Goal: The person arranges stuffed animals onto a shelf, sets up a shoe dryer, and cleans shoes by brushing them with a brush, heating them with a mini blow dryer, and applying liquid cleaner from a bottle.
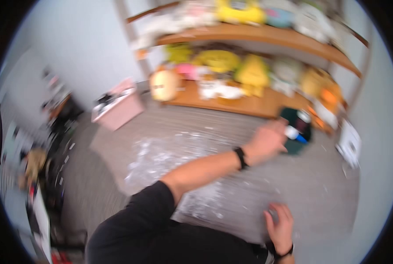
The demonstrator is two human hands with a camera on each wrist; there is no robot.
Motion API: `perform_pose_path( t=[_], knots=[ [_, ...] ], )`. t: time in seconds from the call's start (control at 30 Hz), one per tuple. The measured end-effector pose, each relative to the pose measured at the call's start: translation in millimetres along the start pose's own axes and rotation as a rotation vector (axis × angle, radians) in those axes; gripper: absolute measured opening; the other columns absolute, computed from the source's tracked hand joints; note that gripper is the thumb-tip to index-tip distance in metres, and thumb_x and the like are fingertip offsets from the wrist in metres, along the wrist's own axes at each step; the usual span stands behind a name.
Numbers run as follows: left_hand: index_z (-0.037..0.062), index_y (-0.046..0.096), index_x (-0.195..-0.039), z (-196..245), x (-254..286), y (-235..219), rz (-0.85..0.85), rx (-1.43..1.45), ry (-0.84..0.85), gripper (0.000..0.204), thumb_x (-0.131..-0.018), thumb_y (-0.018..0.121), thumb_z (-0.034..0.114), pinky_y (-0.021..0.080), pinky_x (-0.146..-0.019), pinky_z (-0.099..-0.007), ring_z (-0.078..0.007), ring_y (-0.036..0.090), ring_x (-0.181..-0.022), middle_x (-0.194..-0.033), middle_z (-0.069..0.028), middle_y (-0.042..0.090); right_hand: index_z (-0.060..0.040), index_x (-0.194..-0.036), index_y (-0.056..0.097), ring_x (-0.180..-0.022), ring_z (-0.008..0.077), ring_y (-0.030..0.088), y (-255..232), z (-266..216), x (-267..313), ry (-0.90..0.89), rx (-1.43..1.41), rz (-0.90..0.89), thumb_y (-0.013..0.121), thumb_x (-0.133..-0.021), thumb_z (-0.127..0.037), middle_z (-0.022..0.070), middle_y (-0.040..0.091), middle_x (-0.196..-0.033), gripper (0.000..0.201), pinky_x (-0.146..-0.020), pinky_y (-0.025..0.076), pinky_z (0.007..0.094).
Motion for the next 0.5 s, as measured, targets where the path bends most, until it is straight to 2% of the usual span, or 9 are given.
perform_pose_path(
  t=[0.03, 0.07, 0.1, 0.17, 0.27, 0.3, 0.4, 0.43, 0.5],
  knots=[
    [-0.0085, 0.063, -0.132, -1.8, 4.8, -5.3, 0.071, -0.007, 0.026, 0.086, -0.071, 0.093, 0.043, 0.052, -0.109, -0.0477, -0.0432, 0.059, -0.131, -0.144, -0.0312, 0.059, 0.0019, -0.108, 0.073, -0.096, 0.0390, 0.072, 4.8, 1.4, 1.4, 0.028, -0.024, -0.012, 0.082, -0.086, -0.003, 0.0191, 0.074, -0.102, 0.024, -0.085, 0.057, 0.0430],
    [-0.0074, 0.058, -0.138, 1.4, 15.8, -35.8, 0.119, 0.004, 0.040, 0.092, -0.069, 0.094, 0.042, 0.049, -0.112, -0.0492, -0.0433, 0.059, -0.131, -0.144, -0.0291, 0.059, 0.0018, -0.108, 0.073, -0.094, 0.0383, 0.072, 9.3, -1.5, 4.1, 0.014, -0.028, -0.014, 0.083, -0.087, -0.004, 0.0189, 0.074, -0.101, 0.024, -0.084, 0.057, 0.0427],
    [-0.0058, 0.058, -0.138, -12.3, 31.9, -56.6, 0.140, -0.011, -0.003, 0.089, -0.070, 0.095, 0.039, 0.048, -0.111, -0.0500, -0.0433, 0.059, -0.131, -0.143, -0.0275, 0.060, 0.0018, -0.110, 0.072, -0.092, 0.0330, 0.070, 13.8, -11.1, 6.7, 0.037, -0.032, -0.009, 0.077, -0.084, 0.002, 0.0159, 0.072, -0.096, 0.026, -0.088, 0.054, 0.0410],
    [-0.0025, 0.059, -0.136, -47.1, 66.3, -89.1, 0.127, 0.017, -0.109, 0.081, -0.072, 0.094, 0.034, 0.048, -0.111, -0.0514, -0.0426, 0.060, -0.130, -0.139, -0.0243, 0.062, 0.0019, -0.109, 0.072, -0.092, 0.0325, 0.069, 19.0, -12.2, 9.3, 0.030, -0.042, -0.024, 0.076, -0.084, 0.003, 0.0156, 0.072, -0.096, 0.026, -0.087, 0.054, 0.0409],
    [0.0005, 0.065, -0.126, -157.5, 129.8, -156.8, 0.088, -0.161, -0.356, 0.065, -0.075, 0.094, 0.027, 0.052, -0.102, -0.0511, -0.0408, 0.066, -0.116, -0.120, -0.0204, 0.070, 0.0022, -0.108, 0.072, -0.089, 0.0315, 0.069, 14.3, -1.4, 6.5, 0.057, -0.038, -0.043, 0.075, -0.084, 0.003, 0.0147, 0.072, -0.093, 0.025, -0.086, 0.054, 0.0404],
    [0.0007, 0.065, -0.121, -244.7, 184.8, -210.9, 0.031, -0.326, -0.598, 0.060, -0.074, 0.094, 0.025, 0.053, -0.097, -0.0506, -0.0403, 0.066, -0.112, -0.114, -0.0200, 0.070, 0.0021, -0.108, 0.072, -0.088, 0.0314, 0.070, 16.8, 3.3, 7.3, 0.067, -0.036, -0.059, 0.075, -0.084, 0.003, 0.0147, 0.072, -0.092, 0.024, -0.086, 0.054, 0.0405],
    [0.0016, 0.068, -0.114, -355.3, 282.8, -306.7, 0.100, -0.781, -0.701, 0.048, -0.077, 0.091, 0.021, 0.055, -0.096, -0.0505, -0.0370, 0.068, -0.116, -0.116, -0.0192, 0.071, 0.0017, -0.107, 0.072, -0.087, 0.0316, 0.071, 24.8, -0.6, 5.9, 0.054, -0.021, -0.085, 0.076, -0.084, 0.002, 0.0151, 0.073, -0.092, 0.023, -0.085, 0.054, 0.0405],
    [0.0023, 0.066, -0.122, -409.1, 325.5, -330.1, 0.045, -0.892, -0.783, 0.054, -0.079, 0.091, 0.023, 0.053, -0.102, -0.0499, -0.0360, 0.067, -0.120, -0.120, -0.0188, 0.071, 0.0013, -0.106, 0.072, -0.087, 0.0318, 0.071, 28.2, -5.3, 4.7, 0.033, -0.009, -0.091, 0.077, -0.084, 0.001, 0.0155, 0.073, -0.092, 0.023, -0.085, 0.055, 0.0403],
    [0.0056, 0.062, -0.130, -421.9, 366.5, -373.2, -0.002, -0.945, -0.973, 0.054, -0.084, 0.087, 0.019, 0.052, -0.105, -0.0527, -0.0311, 0.065, -0.126, -0.132, -0.0144, 0.067, 0.0009, -0.105, 0.072, -0.088, 0.0319, 0.072, 36.5, -15.5, 1.9, 0.044, 0.003, -0.108, 0.078, -0.083, 0.001, 0.0155, 0.073, -0.092, 0.022, -0.084, 0.055, 0.0401]
  ],
)
Point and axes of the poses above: each hand's wrist, its own x-axis away from the middle knuckle, its own y-axis out of the palm, z = x × y, the point moved 8 cm from there along -x, towards the middle knuckle
